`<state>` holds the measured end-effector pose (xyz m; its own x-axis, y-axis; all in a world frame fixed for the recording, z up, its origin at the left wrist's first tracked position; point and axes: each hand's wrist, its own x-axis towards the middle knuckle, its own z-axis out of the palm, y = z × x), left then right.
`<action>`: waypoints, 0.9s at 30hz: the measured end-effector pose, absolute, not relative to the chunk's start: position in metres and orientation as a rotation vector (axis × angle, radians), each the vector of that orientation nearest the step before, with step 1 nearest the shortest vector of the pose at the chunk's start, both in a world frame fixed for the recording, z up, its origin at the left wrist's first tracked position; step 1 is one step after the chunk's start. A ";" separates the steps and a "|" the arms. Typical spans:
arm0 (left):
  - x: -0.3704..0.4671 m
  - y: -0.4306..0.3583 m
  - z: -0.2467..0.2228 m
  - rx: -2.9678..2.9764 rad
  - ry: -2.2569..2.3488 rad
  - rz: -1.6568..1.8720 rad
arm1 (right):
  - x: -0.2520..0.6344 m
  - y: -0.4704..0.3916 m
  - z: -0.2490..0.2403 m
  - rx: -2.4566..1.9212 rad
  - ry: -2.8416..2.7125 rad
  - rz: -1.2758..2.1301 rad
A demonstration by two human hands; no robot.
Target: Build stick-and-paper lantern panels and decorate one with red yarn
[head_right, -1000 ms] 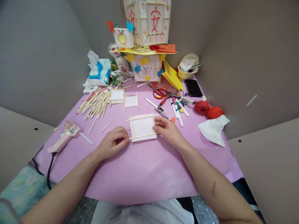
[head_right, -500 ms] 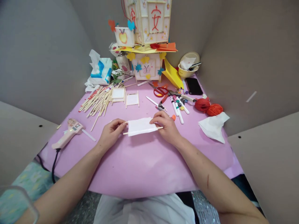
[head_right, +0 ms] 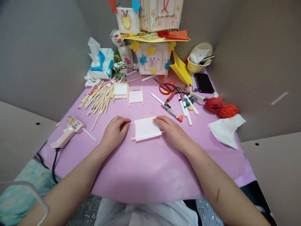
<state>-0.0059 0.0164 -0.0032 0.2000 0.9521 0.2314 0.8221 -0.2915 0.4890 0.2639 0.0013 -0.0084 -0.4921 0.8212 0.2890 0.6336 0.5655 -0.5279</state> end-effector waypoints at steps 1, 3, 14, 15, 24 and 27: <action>-0.006 0.016 -0.003 2.218 1.691 0.726 | 0.265 0.000 -0.007 -1.192 -2.291 0.483; -0.007 0.015 -0.003 2.213 1.693 0.724 | 0.268 -0.001 -0.005 -1.232 -2.300 0.465; -0.004 0.015 -0.002 2.216 1.629 0.703 | 0.278 -0.012 0.012 -1.327 -2.214 0.502; -0.004 0.015 -0.002 2.215 1.623 0.703 | 0.278 -0.012 0.014 -1.332 -2.225 0.528; -0.002 0.016 -0.002 2.220 1.600 0.668 | 0.280 -0.010 0.009 -1.356 -2.271 0.635; -0.005 0.005 0.006 2.231 1.611 0.690 | 0.278 -0.004 0.010 -1.352 -2.254 0.556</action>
